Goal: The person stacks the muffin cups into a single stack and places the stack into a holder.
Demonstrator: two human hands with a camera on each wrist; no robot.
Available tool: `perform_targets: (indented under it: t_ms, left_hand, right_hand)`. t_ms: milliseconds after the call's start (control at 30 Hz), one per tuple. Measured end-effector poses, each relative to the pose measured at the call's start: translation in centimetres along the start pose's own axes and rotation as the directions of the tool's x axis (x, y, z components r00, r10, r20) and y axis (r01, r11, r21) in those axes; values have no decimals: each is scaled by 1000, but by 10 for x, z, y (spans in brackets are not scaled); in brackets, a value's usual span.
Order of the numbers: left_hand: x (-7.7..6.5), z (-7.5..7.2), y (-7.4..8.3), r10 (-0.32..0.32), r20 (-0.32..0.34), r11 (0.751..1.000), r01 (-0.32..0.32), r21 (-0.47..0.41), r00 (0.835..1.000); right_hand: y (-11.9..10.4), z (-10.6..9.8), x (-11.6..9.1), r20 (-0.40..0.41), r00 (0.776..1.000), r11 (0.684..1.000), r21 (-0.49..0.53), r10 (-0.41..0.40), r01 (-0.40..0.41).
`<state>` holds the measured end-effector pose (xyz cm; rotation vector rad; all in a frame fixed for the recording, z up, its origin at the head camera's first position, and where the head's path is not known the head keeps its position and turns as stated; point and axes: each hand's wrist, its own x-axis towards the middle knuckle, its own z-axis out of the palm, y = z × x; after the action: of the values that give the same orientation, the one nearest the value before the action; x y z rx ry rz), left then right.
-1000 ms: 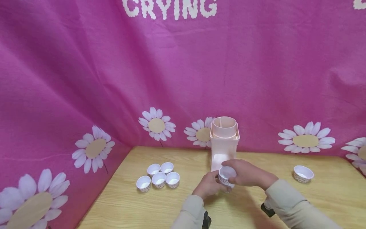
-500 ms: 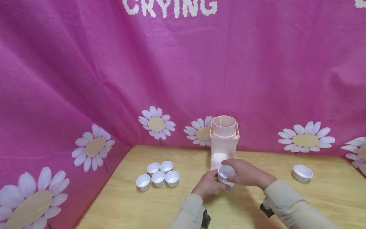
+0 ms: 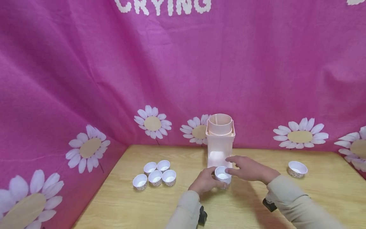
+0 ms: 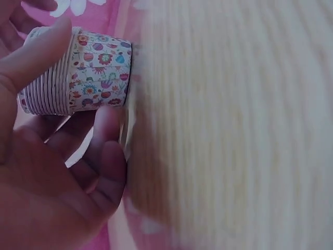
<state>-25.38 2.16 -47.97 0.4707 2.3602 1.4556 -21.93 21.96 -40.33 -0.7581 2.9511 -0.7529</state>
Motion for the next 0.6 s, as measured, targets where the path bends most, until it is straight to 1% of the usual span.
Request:
perform_targets:
  t_ms: [133, 167, 233, 333, 467, 567, 600]
  left_hand:
    - [0, -2, 2, 16, -25, 997, -14, 73, 1000]
    - [-1, -2, 2, 17, -37, 995, -14, 98, 999]
    - [-2, -3, 4, 32, -55, 991, -24, 134, 998]
    - [-4, -3, 6, 44, -69, 985, -32, 169, 997]
    - [-5, -1, 9, 99, -91, 971, -77, 226, 991]
    - [-6, 0, 9, 130, -122, 959, -93, 267, 984]
    - [-6, 0, 9, 128, -132, 959, -89, 268, 983]
  right_hand:
    - [18, -17, -14, -9, 998, 998, 3, 59, -59]
    - [23, -23, -19, -11, 996, 996, 3, 87, -87]
    - [34, -35, -28, -12, 988, 988, -3, 151, -151]
    - [54, -53, -40, -38, 978, 978, -18, 206, -207]
    - [85, -72, -53, -125, 967, 972, -60, 220, -229]
    - [108, -82, -62, -213, 946, 959, -89, 245, -269]
    - [116, -84, -65, -237, 937, 953, -98, 257, -287]
